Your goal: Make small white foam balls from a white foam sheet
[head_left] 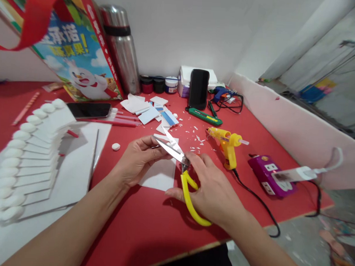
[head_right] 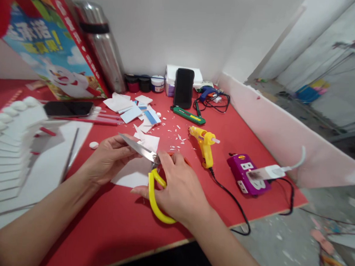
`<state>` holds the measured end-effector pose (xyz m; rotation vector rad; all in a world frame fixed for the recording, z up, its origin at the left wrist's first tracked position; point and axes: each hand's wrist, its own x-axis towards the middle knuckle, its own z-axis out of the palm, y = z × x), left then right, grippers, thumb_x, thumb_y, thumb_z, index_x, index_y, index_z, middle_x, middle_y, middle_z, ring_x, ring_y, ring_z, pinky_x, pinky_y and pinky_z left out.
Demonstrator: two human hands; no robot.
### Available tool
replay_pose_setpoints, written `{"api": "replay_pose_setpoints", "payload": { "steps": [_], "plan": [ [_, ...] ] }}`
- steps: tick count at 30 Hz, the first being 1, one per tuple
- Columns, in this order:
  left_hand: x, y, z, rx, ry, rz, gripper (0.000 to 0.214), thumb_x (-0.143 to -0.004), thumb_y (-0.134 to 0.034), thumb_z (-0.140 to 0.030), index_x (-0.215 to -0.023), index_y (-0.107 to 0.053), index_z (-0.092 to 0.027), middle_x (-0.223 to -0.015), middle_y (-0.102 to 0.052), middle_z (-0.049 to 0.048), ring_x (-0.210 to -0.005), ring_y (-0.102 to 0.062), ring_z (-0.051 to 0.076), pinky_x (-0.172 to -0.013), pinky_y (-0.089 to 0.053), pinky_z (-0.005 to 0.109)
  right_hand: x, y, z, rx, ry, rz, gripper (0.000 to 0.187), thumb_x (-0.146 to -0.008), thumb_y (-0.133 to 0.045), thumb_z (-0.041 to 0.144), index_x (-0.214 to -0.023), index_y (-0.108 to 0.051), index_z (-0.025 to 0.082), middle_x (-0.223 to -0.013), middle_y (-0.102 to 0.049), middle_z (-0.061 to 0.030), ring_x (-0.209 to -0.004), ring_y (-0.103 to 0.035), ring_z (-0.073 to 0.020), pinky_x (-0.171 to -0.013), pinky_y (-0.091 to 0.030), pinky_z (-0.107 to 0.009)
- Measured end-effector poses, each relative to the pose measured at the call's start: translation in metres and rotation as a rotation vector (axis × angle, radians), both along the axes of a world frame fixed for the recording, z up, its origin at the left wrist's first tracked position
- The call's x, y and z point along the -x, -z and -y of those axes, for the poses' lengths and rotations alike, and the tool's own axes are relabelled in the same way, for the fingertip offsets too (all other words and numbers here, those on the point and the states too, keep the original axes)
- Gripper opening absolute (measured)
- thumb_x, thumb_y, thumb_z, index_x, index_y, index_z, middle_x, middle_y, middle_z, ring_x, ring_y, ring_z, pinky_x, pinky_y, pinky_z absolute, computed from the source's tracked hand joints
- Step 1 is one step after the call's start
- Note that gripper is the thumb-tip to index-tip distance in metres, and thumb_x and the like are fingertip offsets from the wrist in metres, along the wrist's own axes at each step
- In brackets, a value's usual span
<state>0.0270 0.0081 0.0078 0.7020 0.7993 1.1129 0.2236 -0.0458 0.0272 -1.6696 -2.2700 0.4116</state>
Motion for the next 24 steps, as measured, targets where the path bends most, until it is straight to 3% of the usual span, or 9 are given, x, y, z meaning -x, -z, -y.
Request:
{"api": "replay_pose_setpoints", "payload": {
  "steps": [10,19,24],
  "plan": [
    [0.000,0.002,-0.001,-0.003,0.031,-0.001,0.015,-0.067,-0.087,-0.014,-0.079,-0.077,-0.013,-0.079,-0.075,0.0038,-0.073,-0.070,0.015,-0.076,-0.059,0.028,-0.004,0.006,0.005,-0.097,-0.002,-0.066,0.066,-0.087,-0.065,0.060,-0.132,-0.055,0.013,-0.099,-0.065,-0.0152,-0.081,-0.067,-0.0281,-0.069,-0.054,-0.038],
    [-0.004,0.004,-0.001,0.051,0.054,0.008,0.019,-0.064,-0.089,-0.013,-0.078,-0.076,-0.011,-0.078,-0.076,0.0053,-0.070,-0.072,0.015,-0.071,-0.060,0.025,-0.002,0.003,0.015,-0.066,0.057,-0.019,0.052,-0.092,-0.059,0.055,-0.126,-0.059,0.015,-0.094,-0.066,-0.0135,-0.078,-0.068,-0.0295,-0.067,-0.053,-0.039],
    [-0.004,0.006,-0.001,0.102,0.072,0.021,0.019,-0.065,-0.088,-0.011,-0.077,-0.074,-0.011,-0.076,-0.077,0.0052,-0.067,-0.073,0.014,-0.070,-0.060,0.023,-0.004,0.008,0.019,-0.043,0.091,-0.103,0.050,-0.092,-0.062,0.051,-0.128,-0.058,0.016,-0.100,-0.068,-0.0144,-0.084,-0.070,-0.0286,-0.070,-0.054,-0.036]
  ]
}}
